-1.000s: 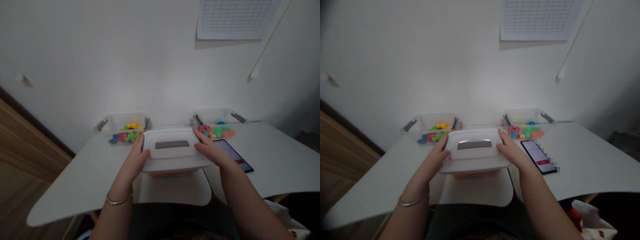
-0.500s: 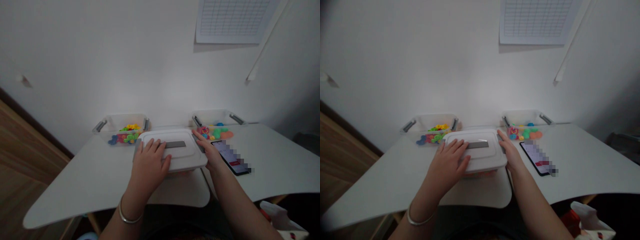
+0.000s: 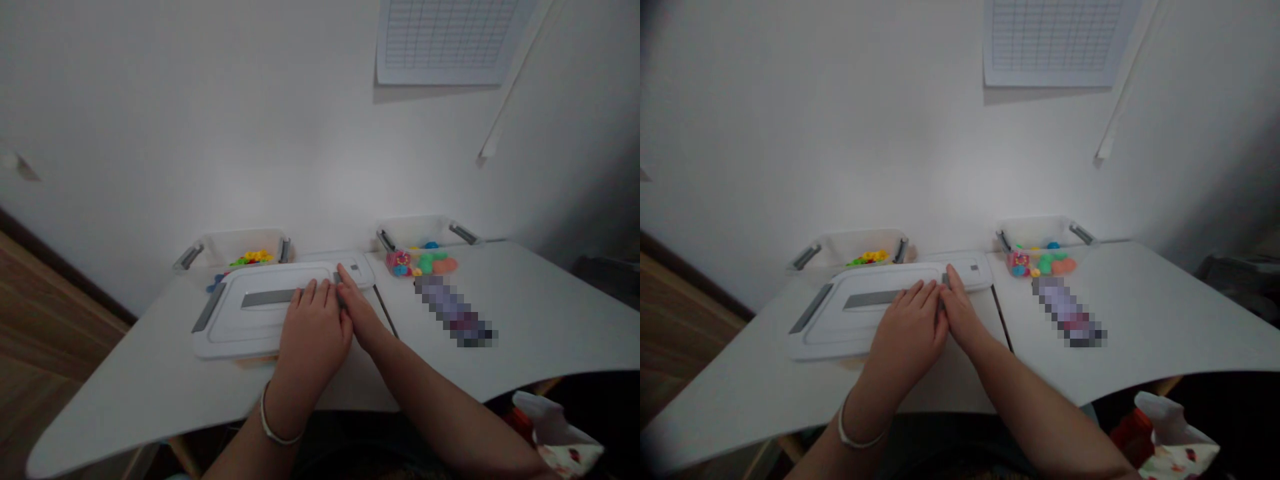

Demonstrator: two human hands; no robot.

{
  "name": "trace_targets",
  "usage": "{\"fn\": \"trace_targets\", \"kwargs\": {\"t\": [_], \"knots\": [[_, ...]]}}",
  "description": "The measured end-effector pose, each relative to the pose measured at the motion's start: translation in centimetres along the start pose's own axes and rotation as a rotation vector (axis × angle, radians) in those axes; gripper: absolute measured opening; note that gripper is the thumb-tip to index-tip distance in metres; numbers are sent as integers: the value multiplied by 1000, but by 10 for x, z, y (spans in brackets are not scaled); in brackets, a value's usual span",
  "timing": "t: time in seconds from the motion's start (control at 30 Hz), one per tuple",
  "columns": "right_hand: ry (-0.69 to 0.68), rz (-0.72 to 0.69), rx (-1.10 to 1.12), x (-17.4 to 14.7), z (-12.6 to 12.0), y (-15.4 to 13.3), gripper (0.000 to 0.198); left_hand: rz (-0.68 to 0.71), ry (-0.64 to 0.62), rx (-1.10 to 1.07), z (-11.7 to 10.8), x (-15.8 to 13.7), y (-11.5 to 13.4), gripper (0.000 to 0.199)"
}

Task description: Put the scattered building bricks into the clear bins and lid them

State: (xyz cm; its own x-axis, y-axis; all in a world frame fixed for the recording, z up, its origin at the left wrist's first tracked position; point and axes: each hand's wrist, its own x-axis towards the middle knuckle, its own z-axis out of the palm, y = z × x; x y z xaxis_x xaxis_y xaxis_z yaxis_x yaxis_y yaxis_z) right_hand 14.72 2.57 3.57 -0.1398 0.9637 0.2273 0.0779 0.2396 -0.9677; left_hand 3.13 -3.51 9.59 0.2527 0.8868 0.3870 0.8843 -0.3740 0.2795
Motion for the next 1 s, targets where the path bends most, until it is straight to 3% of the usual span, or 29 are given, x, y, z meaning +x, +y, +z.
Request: {"fn": "trace_targets", "kwargs": {"t": [0.13,0.27,0.33,0.43,0.53,0.63,0.87,1.0], "knots": [[-97,-55,5,4,12,2,81,-30,32,72,-3,-2,-9,47],[-130,-117,-28,11,0,4,65,-43,46,90,-7,-7,-21,47],[-68,-178,-164,16,-16,8,55,-56,50,89,-10,-9,-26,47],[83,-272,-602,25,-45,17,39,-89,66,87,-15,-12,-32,47],[61,-194,-978,31,-67,27,33,-115,76,73,-18,-12,-36,46],[-53,-140,-1175,33,-73,37,26,-108,69,68,-20,-12,-37,47],[-97,-174,-1332,38,-59,45,20,-90,77,115,-18,-12,-37,46],[-49,-137,-1336,36,-60,36,19,-60,94,203,-18,-15,-37,45]]}}
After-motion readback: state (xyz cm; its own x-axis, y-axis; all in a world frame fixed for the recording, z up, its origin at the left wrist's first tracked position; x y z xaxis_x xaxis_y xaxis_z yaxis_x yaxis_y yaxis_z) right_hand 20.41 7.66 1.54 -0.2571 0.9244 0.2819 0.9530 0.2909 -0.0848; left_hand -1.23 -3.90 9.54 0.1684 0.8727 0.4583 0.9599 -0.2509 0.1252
